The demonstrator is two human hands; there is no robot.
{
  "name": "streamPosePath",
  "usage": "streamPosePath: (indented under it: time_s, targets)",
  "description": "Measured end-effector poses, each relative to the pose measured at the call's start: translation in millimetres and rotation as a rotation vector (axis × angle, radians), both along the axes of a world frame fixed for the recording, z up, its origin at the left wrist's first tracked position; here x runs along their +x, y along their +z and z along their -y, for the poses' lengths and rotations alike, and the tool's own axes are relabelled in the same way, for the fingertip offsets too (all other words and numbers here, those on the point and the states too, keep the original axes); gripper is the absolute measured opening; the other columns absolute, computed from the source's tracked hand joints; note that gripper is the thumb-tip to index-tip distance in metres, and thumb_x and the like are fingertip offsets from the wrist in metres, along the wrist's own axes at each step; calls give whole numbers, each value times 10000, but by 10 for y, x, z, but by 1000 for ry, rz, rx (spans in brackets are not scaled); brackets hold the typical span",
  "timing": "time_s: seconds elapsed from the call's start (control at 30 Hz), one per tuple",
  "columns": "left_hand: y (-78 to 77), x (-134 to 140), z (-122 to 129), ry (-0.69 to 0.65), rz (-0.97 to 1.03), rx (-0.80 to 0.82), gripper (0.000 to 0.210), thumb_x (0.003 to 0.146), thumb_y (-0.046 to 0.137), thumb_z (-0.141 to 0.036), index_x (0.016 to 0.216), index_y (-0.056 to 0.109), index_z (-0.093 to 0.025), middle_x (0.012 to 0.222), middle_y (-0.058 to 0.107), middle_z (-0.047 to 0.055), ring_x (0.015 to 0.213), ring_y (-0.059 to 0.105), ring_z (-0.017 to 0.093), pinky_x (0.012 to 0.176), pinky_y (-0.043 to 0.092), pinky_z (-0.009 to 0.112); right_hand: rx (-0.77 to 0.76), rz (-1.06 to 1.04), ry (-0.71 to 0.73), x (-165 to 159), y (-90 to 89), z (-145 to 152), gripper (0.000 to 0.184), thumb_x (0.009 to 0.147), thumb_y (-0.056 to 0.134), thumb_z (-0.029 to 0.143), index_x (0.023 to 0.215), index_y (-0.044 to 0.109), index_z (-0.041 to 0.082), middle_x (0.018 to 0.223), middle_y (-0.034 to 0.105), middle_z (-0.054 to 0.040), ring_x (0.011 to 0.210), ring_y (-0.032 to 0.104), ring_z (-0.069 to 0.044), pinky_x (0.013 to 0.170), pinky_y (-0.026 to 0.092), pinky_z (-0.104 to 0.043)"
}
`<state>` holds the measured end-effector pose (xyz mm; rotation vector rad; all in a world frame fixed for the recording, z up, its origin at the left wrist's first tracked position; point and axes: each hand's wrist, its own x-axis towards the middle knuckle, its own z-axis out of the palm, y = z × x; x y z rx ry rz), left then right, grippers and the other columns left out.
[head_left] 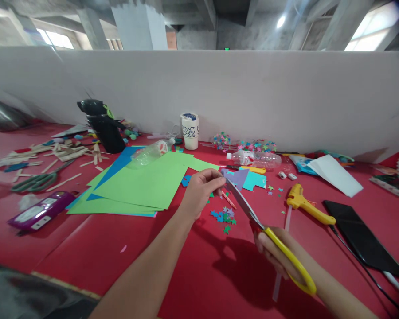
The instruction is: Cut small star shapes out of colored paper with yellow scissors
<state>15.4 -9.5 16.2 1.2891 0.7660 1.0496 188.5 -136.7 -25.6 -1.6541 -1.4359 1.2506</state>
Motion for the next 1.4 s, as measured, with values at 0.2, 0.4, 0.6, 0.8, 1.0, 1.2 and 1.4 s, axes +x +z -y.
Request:
streamPosePath:
  time_s: [0.2,0.4,0.6,0.8,1.0,1.2,1.4]
  targets:
    - [61,48,83,21,6,32,93,688,577,-228,643,552,-151,531,492,-38,471,444,61,485,334,199,-14,-3,-13,34,-46,1,485,713,415,675,646,428,195,410,334,97,282,286,-40,299,239,-163]
    - [39,55,80,6,8,27,92,683,580,-232,650,557,-149,537,497,-34,478,439,63,499,345,202,-10,-9,-2,40,-60,-11,518,711,372,703,646,428,193,408,315,105,268,274,-32,294,251,-161]
    - [-33,56,46,-75,8,15,128,687,593,-261,639,551,-150,533,502,-30,487,457,73,532,374,219,-31,-42,-24,33,-36,1,529,720,361,707,648,439,188,402,305,107,264,264,-29,285,235,-154]
    - [-5,102,101,-21,58,-35,130,677,600,-244,612,537,-150,512,501,-38,458,435,59,507,347,206,-42,-45,-16,12,-47,-4,539,734,337,708,651,433,185,376,330,106,246,275,-29,284,237,-154]
    - [-4,143,128,-9,88,-95,153,662,617,-253,599,517,-155,510,498,-41,450,424,56,493,330,202,-68,-73,-40,-32,-88,-11,551,720,322,731,629,409,195,379,291,114,260,251,-32,283,227,-157]
    - [-18,143,124,-16,103,-119,155,668,608,-252,596,511,-155,511,498,-44,446,425,51,491,318,199,-44,-51,-72,-76,-36,2,529,725,343,719,602,379,206,364,301,110,262,263,-38,296,193,-169]
    - [-4,134,127,-22,114,-127,134,670,600,-226,599,513,-152,515,493,-45,452,429,51,495,324,199,-45,10,-54,-74,25,-14,509,737,351,701,582,338,216,343,317,107,258,271,-39,299,198,-185]
